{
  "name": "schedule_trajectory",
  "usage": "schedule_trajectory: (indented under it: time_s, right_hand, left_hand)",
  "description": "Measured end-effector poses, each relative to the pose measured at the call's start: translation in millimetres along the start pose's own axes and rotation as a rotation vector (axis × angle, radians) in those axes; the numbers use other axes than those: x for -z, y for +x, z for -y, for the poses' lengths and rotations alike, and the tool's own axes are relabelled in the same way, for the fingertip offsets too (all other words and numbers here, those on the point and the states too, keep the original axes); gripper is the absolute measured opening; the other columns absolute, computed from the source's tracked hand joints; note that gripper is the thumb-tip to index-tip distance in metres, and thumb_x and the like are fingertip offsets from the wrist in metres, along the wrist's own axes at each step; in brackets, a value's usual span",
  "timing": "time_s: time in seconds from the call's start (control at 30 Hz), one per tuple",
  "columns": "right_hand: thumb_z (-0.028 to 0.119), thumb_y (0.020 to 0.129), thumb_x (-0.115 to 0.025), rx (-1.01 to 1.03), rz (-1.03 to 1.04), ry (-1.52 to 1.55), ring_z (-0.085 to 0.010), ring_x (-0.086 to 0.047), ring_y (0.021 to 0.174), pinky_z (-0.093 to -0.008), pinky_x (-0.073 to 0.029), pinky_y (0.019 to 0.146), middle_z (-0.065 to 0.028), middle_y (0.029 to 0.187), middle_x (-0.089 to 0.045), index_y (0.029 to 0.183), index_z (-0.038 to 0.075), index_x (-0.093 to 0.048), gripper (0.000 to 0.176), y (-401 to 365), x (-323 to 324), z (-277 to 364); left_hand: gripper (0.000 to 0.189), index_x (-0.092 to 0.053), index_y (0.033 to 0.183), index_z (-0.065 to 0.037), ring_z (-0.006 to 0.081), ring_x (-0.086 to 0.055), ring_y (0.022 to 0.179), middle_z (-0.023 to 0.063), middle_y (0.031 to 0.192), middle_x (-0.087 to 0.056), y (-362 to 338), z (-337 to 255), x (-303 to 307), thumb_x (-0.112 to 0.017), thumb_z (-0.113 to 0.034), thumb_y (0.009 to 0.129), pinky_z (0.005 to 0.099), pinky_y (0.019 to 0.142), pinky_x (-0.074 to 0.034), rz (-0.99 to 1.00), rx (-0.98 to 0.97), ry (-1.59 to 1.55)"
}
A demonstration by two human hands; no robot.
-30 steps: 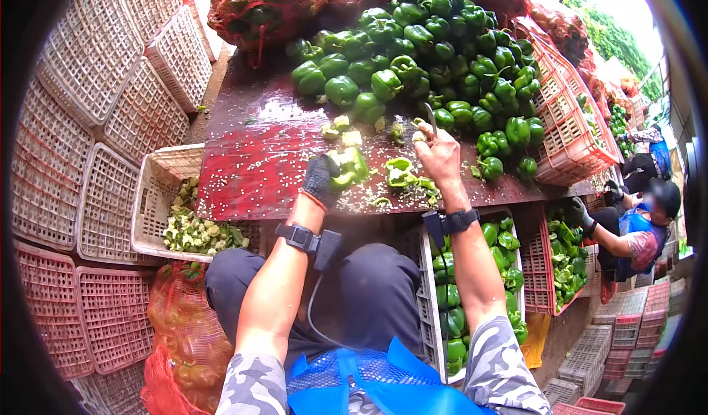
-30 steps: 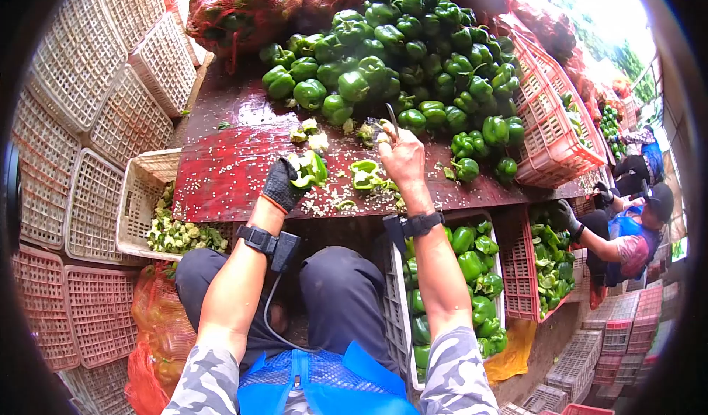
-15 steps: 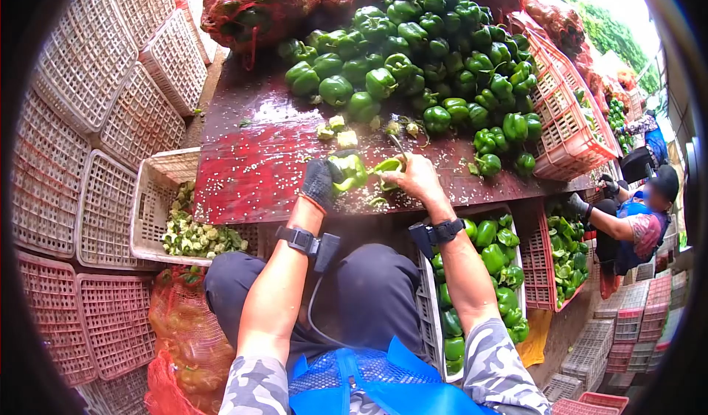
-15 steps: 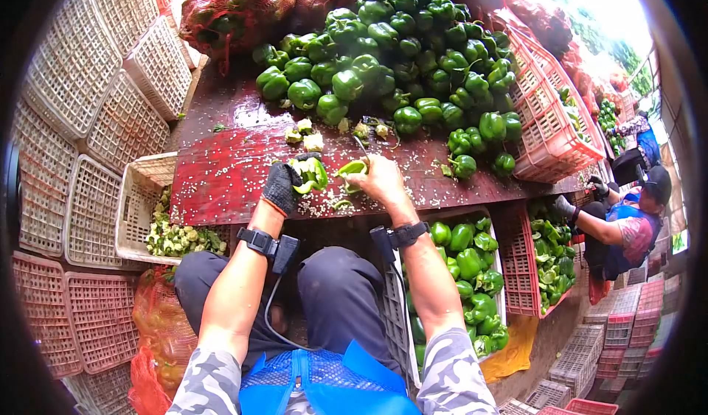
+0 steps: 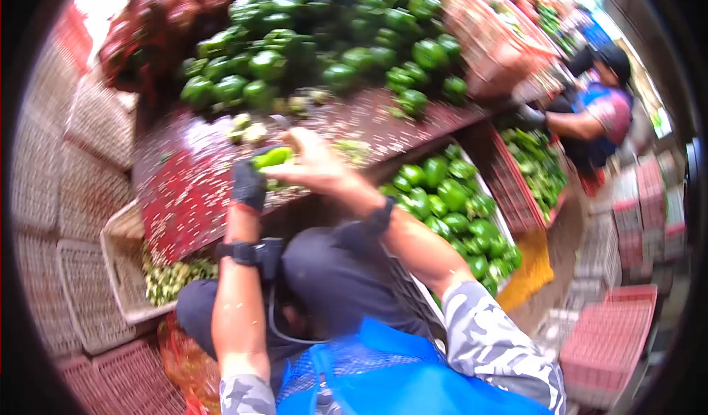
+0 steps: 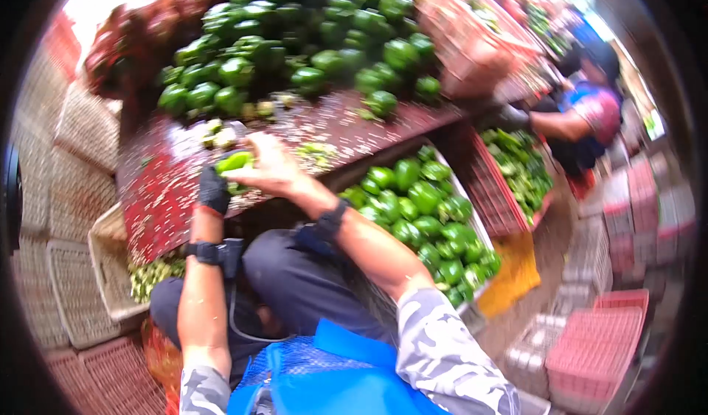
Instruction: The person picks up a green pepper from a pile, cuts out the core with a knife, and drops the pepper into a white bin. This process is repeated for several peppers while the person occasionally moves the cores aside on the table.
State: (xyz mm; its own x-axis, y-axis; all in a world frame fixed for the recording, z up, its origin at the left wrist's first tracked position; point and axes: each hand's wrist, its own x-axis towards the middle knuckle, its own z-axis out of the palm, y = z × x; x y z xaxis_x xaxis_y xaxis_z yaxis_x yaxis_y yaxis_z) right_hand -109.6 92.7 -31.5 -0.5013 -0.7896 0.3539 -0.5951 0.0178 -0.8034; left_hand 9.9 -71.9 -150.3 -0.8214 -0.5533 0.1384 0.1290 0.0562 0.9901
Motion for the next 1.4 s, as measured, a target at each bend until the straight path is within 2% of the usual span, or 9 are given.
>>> schedule_trajectory:
  time_s: [0.07, 0.13, 0.33, 0.4, 0.53, 0.6, 0.93, 1.03, 1.4]
  right_hand:
    - [0.029, 0.076, -0.084, -0.033, 0.253, -0.159, -0.0200, -0.068, 0.096, -0.0352, -0.054, 0.085, -0.0121, 0.103, -0.071, 0.118, 0.002, -0.064, 0.053, 3.2, 24.4, 22.5]
    - [0.023, 0.077, -0.082, -0.124, 0.282, 0.275, -0.0179, -0.066, 0.098, -0.0349, -0.054, 0.086, -0.0106, 0.106, -0.071, 0.123, 0.004, -0.062, 0.054, -6.5, 16.2, 5.3]
    - [0.015, 0.072, -0.078, -0.359, 0.196, 0.760, -0.0159, -0.066, 0.084, -0.0336, -0.055, 0.078, -0.0061, 0.096, -0.072, 0.111, 0.005, -0.069, 0.041, -27.8, 22.8, 16.6]
    - [0.021, 0.078, -0.080, -0.458, 0.214, 0.864, -0.0101, -0.058, 0.071, -0.0278, -0.049, 0.056, -0.0022, 0.088, -0.067, 0.126, 0.005, -0.063, 0.054, -35.3, 27.9, 12.1]
    - [0.021, 0.080, -0.079, -0.516, 0.151, 0.917, -0.0101, -0.057, 0.070, -0.0260, -0.044, 0.052, -0.0020, 0.094, -0.067, 0.129, 0.006, -0.061, 0.054, -65.8, 68.0, 6.4]
    - [0.020, 0.081, -0.078, -0.562, 0.124, 0.888, -0.0109, -0.062, 0.077, -0.0264, -0.049, 0.058, -0.0031, 0.099, -0.069, 0.132, 0.007, -0.060, 0.055, -97.9, 103.4, 7.2]
    - [0.009, 0.079, -0.077, -0.698, -0.406, -0.247, -0.0195, -0.069, 0.097, -0.0327, -0.057, 0.086, -0.0133, 0.111, -0.070, 0.132, 0.003, -0.057, 0.057, -353.6, 280.3, -0.3]
    - [0.013, 0.075, -0.075, -0.643, -0.388, -0.619, -0.0357, -0.063, 0.109, -0.0412, -0.051, 0.097, -0.0196, 0.117, -0.063, 0.132, 0.006, -0.057, 0.060, -382.9, 265.8, 5.4]
    - [0.019, 0.065, -0.084, -0.323, -0.216, -0.986, -0.0334, -0.057, 0.117, -0.0410, -0.056, 0.089, -0.0107, 0.125, -0.058, 0.122, 0.015, -0.064, 0.061, -411.9, 217.3, 8.1]
  left_hand:
    - [0.035, -0.069, 0.116, 0.002, 0.0193, -0.067, 0.099, 0.0111, 0.109, -0.072, -5.7, -31.1, -9.8, -0.054, -0.002, 0.084, 0.0335, 0.090, -0.054, 0.000, 0.042, -0.112]
    - [0.034, -0.068, 0.116, 0.001, 0.0199, -0.067, 0.102, 0.0107, 0.110, -0.072, -10.4, -57.5, -19.8, -0.056, -0.004, 0.085, 0.0346, 0.092, -0.053, 0.011, -0.069, 0.111]
    - [0.039, -0.057, 0.132, 0.002, 0.0235, -0.061, 0.116, 0.0135, 0.127, -0.064, -10.6, -81.3, -28.1, -0.055, -0.006, 0.094, 0.0372, 0.103, -0.048, -0.018, -0.127, 0.259]
    - [0.041, -0.054, 0.137, 0.001, 0.0237, -0.058, 0.121, 0.0135, 0.133, -0.061, -13.1, -92.2, -34.4, -0.056, -0.006, 0.096, 0.0374, 0.106, -0.046, 0.035, -0.168, 0.253]
    - [0.053, -0.043, 0.146, 0.002, 0.0274, -0.055, 0.129, 0.0166, 0.142, -0.055, -15.9, -113.4, -47.0, -0.058, -0.011, 0.097, 0.0350, 0.109, -0.044, 0.263, -0.138, 0.190]
    - [0.059, -0.042, 0.147, 0.005, 0.0310, -0.056, 0.129, 0.0195, 0.142, -0.054, -14.0, -114.4, -52.7, -0.059, -0.025, 0.098, 0.0371, 0.107, -0.047, 0.315, 0.052, -0.616]
    - [0.056, -0.051, 0.138, 0.008, 0.0319, -0.062, 0.120, 0.0206, 0.133, -0.061, -21.6, -108.4, -10.0, -0.059, -0.017, 0.089, 0.0381, 0.100, -0.053, 0.131, 0.074, -0.432]
    - [0.056, -0.052, 0.138, 0.008, 0.0318, -0.062, 0.120, 0.0206, 0.133, -0.061, -24.7, -103.2, -4.4, -0.059, -0.016, 0.088, 0.0381, 0.100, -0.053, 0.119, 0.095, -0.413]
    - [0.055, -0.053, 0.137, 0.008, 0.0315, -0.063, 0.118, 0.0203, 0.132, -0.062, -39.8, -89.8, 11.5, -0.059, -0.016, 0.087, 0.0379, 0.098, -0.054, 0.085, 0.136, -0.402]
